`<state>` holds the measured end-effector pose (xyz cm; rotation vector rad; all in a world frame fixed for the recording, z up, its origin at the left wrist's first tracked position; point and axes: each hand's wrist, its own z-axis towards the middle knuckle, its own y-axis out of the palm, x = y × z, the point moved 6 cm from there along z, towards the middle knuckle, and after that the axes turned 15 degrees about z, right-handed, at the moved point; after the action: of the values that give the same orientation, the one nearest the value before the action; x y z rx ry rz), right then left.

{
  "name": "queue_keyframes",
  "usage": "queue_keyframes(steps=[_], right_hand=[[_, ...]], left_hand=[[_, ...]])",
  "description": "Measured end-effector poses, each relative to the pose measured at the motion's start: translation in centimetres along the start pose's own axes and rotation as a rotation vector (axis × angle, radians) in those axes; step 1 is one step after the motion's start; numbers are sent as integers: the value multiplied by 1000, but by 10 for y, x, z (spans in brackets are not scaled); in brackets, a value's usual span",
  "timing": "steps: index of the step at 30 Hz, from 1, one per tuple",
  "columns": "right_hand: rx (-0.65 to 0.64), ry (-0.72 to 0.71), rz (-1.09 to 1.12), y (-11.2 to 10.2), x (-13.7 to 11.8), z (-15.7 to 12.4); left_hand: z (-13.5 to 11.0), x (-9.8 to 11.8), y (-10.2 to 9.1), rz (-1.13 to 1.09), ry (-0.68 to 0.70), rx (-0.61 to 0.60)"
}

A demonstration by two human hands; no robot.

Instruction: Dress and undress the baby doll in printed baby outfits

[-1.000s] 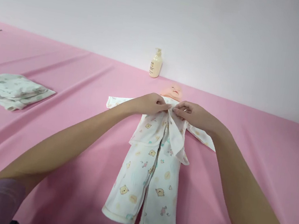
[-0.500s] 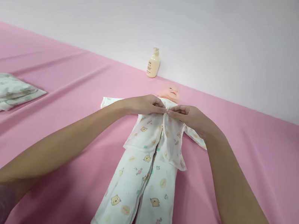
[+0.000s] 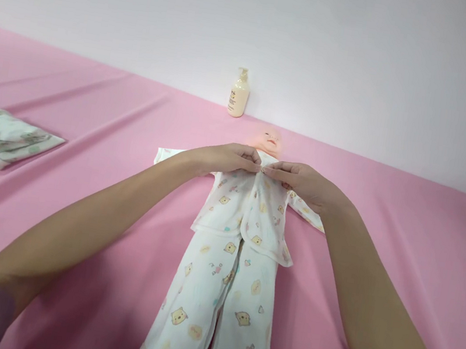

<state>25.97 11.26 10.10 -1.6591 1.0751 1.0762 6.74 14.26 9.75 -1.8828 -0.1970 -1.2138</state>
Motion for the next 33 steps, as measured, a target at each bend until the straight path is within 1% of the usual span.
queue_keyframes(steps=[7, 13, 16, 19, 22, 25, 26, 29, 33], right_hand=[[37, -18, -60, -2, 0, 4], [114, -30, -65, -3, 6, 10], [139, -37, -11, -3, 9, 11], [147, -29, 28, -2, 10, 10], [151, -23, 40, -3, 10, 9], [130, -34, 34, -4, 9, 8], [115, -35, 30, -4, 8, 8], [77, -28, 21, -4, 7, 7], [65, -36, 9, -3, 4, 4]], left_hand=[[-1, 0, 0, -25, 0, 31], [-3, 5, 2, -5, -31, 108], [-3, 9, 2, 54, -18, 151], [-6, 15, -1, 188, 33, 182], [-10, 18, -4, 278, 62, 156], [-14, 17, -5, 267, 72, 78], [-14, 17, -5, 258, 83, 70], [-12, 16, -6, 263, 124, 105], [-9, 15, -5, 288, 163, 134]])
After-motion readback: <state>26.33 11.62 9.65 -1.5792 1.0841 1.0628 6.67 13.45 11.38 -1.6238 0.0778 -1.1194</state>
